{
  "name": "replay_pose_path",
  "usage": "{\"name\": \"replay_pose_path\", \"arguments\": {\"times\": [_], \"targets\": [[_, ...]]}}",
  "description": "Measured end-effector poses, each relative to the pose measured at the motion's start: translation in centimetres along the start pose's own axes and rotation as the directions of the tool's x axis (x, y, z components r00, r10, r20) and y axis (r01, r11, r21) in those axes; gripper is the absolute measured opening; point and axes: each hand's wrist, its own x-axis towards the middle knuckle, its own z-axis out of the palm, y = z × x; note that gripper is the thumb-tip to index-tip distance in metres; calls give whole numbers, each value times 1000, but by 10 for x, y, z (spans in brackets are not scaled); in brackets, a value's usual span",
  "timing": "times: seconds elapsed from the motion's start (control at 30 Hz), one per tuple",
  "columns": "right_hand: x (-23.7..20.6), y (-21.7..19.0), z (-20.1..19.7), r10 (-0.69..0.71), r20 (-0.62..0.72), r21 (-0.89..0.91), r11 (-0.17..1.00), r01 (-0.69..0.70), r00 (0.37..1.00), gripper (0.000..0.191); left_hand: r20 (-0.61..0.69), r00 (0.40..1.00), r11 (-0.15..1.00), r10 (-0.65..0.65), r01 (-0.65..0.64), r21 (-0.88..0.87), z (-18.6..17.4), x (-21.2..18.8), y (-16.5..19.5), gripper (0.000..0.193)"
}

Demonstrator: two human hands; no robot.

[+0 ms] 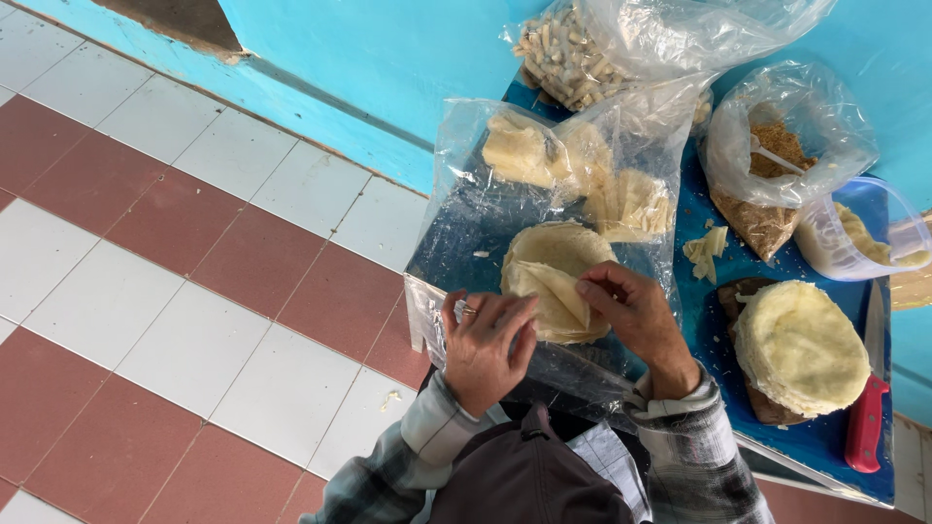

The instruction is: The person peels thin dough sheets one at a time from a stack of round dough discs on a small table, stretches and flattens each sheet by hand, and stacks the separated sheets. They use a knife to cut a thick dough block into pieces and continue peeling and stacking the thin sheets.

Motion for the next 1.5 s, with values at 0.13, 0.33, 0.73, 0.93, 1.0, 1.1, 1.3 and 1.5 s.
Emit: {"name": "replay_pose_path", "arguments": {"times": [0.13,0.33,0.73,0.93,1.0,1.1,1.3,1.5], "targets": [[-1,-5,1,-34,33,-35,999,35,999,16,-160,986,996,-55,66,61,6,10,-1,16],[-4,-7,4,21,109,-53,998,-16,994,20,59,966,963,-250,255,-89,22,19,10,20],[-4,-10,4,-39,80,-157,986,51,996,20,75,966,962,-249,255,-96,24,21,14,11],[-5,-10,4,-36,148,-125,991,55,988,20,40,981,978,-191,194,-80,27,18,14,15],[-5,-11,5,-54,135,-165,983,77,989,18,44,982,981,-186,188,-47,30,15,14,13],[-5,-12,5,-36,104,-244,968,60,994,19,32,979,979,-199,200,-28,34,13,9,10],[-5,-15,0,-60,66,-269,960,76,996,17,-113,971,969,-209,221,111,22,25,-14,14],[-4,-19,2,-69,70,-311,946,87,995,19,-95,992,973,-87,106,208,12,35,-14,11]]}}
